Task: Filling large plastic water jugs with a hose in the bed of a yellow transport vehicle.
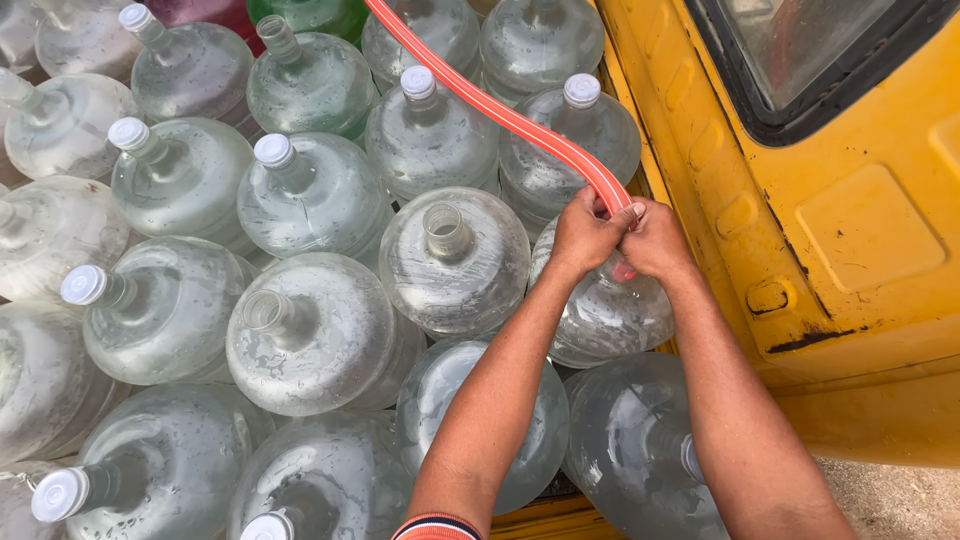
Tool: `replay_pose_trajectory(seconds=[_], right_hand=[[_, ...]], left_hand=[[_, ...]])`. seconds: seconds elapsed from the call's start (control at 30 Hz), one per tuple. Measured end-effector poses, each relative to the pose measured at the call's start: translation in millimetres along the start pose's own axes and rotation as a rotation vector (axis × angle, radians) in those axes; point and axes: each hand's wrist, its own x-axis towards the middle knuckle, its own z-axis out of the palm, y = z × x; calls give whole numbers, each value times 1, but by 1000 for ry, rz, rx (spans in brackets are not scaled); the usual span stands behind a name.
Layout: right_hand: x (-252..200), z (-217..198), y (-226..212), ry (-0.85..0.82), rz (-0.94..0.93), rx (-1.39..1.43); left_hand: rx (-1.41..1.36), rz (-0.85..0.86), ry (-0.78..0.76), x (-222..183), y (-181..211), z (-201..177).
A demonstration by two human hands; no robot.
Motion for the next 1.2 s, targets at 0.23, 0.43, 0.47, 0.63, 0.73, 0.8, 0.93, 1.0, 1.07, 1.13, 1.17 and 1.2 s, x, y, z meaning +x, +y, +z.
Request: replay_pose_trajectory(seconds=[0.23,0.43,0.47,0.63,0.73,0.8,0.93,1.0,1.07,1.13,1.17,1.2], right_hand=[[2,-1,6,13,-87,-34],[8,-1,13,30,-83,-75],[8,-1,12,35,-81,-73],[4,-1,11,29,-102,-56],[8,0,11,26,-143,-72],[11,1,17,23,-128,-63],[7,0,13,28,-116,-45],[6,0,11,32,-106,-65],[6,0,8,37,-99,-84],[4,-1,5,34,-69,-68],[3,-1,2,35,-70,-67],[2,-1,-1,27,-46,-55]], left_hand=[[-6,-4,3,1,1,1],[-18,-19,-12,1,2,0],[-16,-18,-19,2,2,0],[-95,19,-23,3,-4,1],[-94,39,-41,4,-8,1],[-69,13,-31,2,0,0],[-71,7,-34,2,-1,0],[-75,5,-39,2,-2,1],[-77,5,-44,2,-1,0],[-60,1,-36,2,0,0],[-60,2,-37,2,0,0],[-56,1,-35,2,0,0]])
